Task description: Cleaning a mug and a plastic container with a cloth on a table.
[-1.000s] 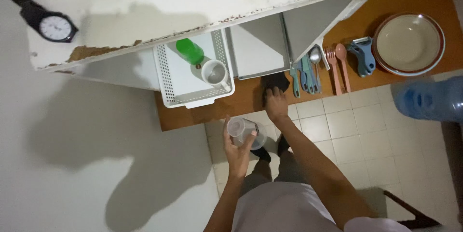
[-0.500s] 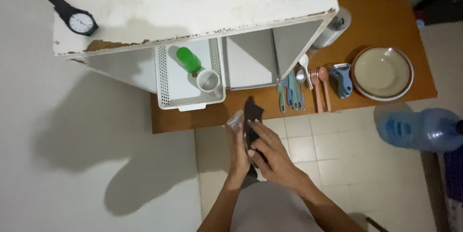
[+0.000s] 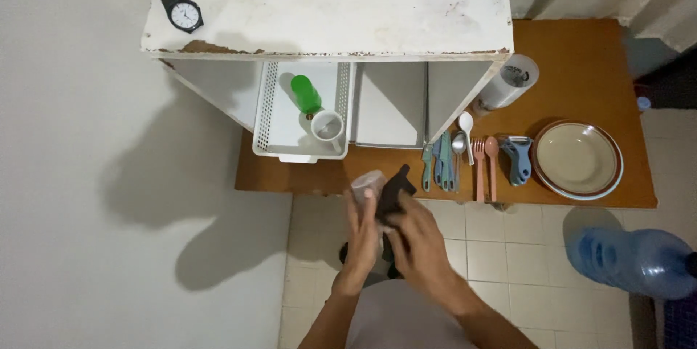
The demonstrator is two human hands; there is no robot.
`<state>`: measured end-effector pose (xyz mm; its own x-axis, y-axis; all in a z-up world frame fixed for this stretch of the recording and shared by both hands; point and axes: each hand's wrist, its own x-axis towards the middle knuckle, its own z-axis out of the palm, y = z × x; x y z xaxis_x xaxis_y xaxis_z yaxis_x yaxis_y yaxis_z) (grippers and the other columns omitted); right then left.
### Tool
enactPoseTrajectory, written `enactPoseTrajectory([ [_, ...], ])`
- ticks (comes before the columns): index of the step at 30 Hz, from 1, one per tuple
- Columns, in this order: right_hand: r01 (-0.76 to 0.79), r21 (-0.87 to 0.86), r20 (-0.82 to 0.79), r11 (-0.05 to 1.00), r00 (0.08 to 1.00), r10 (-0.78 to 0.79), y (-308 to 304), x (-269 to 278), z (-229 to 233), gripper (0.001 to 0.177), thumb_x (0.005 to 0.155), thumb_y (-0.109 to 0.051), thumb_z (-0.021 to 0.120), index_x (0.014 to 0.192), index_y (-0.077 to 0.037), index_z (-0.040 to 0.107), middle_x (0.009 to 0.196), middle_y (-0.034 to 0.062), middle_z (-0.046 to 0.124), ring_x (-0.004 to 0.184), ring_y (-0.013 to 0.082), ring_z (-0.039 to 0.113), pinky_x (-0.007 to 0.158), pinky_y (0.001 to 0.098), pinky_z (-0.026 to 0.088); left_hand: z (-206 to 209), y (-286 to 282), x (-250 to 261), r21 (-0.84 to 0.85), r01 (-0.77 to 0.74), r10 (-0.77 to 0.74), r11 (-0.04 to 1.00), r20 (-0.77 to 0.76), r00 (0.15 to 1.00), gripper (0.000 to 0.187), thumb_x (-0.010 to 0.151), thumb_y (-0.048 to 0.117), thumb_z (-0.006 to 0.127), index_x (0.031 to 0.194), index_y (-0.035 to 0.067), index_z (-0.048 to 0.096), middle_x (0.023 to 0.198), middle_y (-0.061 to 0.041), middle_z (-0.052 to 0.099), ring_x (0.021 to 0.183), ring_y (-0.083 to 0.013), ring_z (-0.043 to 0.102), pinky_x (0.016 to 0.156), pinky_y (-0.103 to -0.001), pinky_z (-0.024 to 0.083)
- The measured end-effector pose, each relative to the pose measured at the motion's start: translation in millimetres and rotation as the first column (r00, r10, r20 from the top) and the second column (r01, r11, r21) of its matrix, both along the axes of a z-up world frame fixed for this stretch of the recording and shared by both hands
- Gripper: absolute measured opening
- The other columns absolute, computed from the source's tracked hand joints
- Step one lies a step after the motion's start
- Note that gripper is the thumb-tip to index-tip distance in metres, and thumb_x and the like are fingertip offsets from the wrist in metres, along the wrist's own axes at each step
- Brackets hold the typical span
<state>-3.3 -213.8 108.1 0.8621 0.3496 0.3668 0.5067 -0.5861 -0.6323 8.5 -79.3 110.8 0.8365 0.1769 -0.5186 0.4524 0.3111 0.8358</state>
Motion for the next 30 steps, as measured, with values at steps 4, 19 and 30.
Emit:
enactPoseTrajectory([
  [4,-0.001,0.244,-0.265,0.970,0.962,0.067,3,30,28,0.036,0.098,-0.012,0.062,0.129,0.001,0.047,0.127,0.0208,0.061,0.109,0.0332,0.068,0.090,0.0432,0.059,-38,7,-5,0.166,0.147,-0.186,0.975,0.251,0.950,0.097,0.101,0.076,0.045,0.164,0.006,0.024,0.159,-0.031,0.039,0.143,-0.0334,0.043,0.105,-0.035,0.042],
  [19,0.101,0.243,-0.161,0.965,0.985,-0.063,97,21,39,0.040,0.103,-0.009,0.054,0.142,-0.005,0.057,0.136,0.0208,0.064,0.126,0.0312,0.060,0.104,0.0475,0.045,-40,107,27,-0.159,0.351,-0.344,0.923,0.072,0.936,0.062,0.096,0.053,0.032,0.145,0.016,0.040,0.125,-0.013,0.057,0.120,-0.0232,0.064,0.088,-0.042,0.063],
  [30,0.410,0.476,-0.777,0.778,0.611,0.154,107,51,-28,0.063,0.109,-0.045,0.032,0.150,0.002,0.045,0.137,0.0358,0.060,0.129,0.0473,0.056,0.108,0.0573,0.045,-30,134,52,0.114,0.232,-0.257,0.966,0.497,0.828,0.080,0.098,0.063,0.037,0.158,0.010,0.029,0.138,-0.021,0.056,0.133,-0.0317,0.056,0.113,-0.045,0.047],
])
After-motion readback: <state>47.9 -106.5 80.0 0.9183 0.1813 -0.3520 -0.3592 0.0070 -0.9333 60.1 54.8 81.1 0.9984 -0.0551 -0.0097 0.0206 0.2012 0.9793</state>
